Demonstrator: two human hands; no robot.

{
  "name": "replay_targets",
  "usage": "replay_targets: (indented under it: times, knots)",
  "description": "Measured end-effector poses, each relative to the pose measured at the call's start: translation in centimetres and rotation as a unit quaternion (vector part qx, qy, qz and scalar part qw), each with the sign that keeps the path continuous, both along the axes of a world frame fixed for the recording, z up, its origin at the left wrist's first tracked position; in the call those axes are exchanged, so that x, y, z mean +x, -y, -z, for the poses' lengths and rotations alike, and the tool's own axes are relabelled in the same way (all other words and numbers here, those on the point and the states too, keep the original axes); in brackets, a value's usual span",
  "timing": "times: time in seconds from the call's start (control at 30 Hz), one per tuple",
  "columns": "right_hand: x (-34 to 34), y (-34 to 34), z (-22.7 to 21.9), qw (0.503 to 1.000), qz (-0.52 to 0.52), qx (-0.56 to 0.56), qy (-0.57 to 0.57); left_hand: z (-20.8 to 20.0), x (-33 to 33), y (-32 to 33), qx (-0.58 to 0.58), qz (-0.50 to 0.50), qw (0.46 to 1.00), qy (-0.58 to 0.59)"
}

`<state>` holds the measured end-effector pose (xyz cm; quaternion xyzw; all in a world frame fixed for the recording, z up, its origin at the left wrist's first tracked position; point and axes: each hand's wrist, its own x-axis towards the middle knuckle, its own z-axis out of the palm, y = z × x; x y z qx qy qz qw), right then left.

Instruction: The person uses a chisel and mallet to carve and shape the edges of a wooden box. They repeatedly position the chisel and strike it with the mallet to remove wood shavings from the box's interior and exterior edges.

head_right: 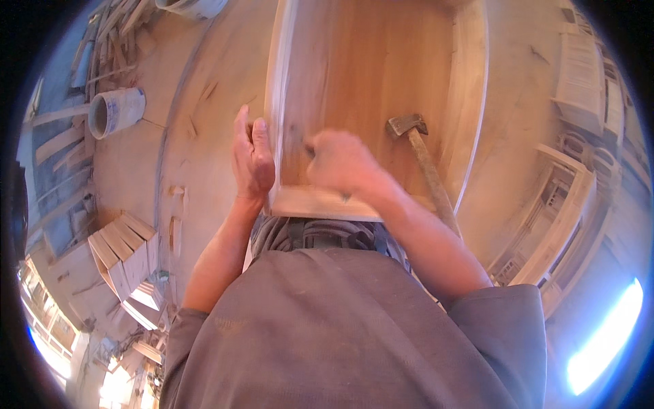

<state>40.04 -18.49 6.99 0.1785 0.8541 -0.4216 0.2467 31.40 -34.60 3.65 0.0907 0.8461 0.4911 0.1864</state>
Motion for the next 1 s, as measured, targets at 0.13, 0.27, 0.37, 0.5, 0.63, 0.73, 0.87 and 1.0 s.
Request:
replay_targets:
  times: [0.13,0.27,0.37,0.5,0.63,0.73,0.87,1.0]
  knots:
    - [-6.8,-4.2,-1.6,0.988,0.145,-0.039,0.036,-0.3,0.2,0.1,-0.002,-0.021,0.999,-0.031]
    - [-9.7,-5.8,2.2,0.993,0.108,0.050,-0.003,0.0,0.4,-0.8,-0.010,-0.016,0.999,-0.048]
    - [-6.5,-0.9,3.1,0.991,0.063,0.115,-0.032,-0.5,0.6,-0.2,-0.028,-0.021,0.998,-0.046]
    - [-3.8,0.3,1.0,0.996,-0.020,0.082,0.013,0.0,0.3,0.0,-0.034,-0.011,0.999,-0.037]
    - [-7.0,-3.1,-0.7,0.997,0.060,0.039,0.003,0.2,0.4,-0.1,-0.022,-0.025,0.997,-0.062]
    - [-8.6,-3.8,0.4,0.993,0.105,0.038,0.029,0.4,0.2,-0.5,0.005,-0.026,0.998,-0.060]
    - [-5.0,0.3,1.8,0.991,0.048,0.123,-0.017,0.1,0.0,-0.2,-0.010,-0.013,0.999,-0.035]
    - [-5.4,-0.1,-0.4,0.998,0.055,0.040,0.015,0.8,-0.2,0.6,0.001,0.003,0.999,-0.045]
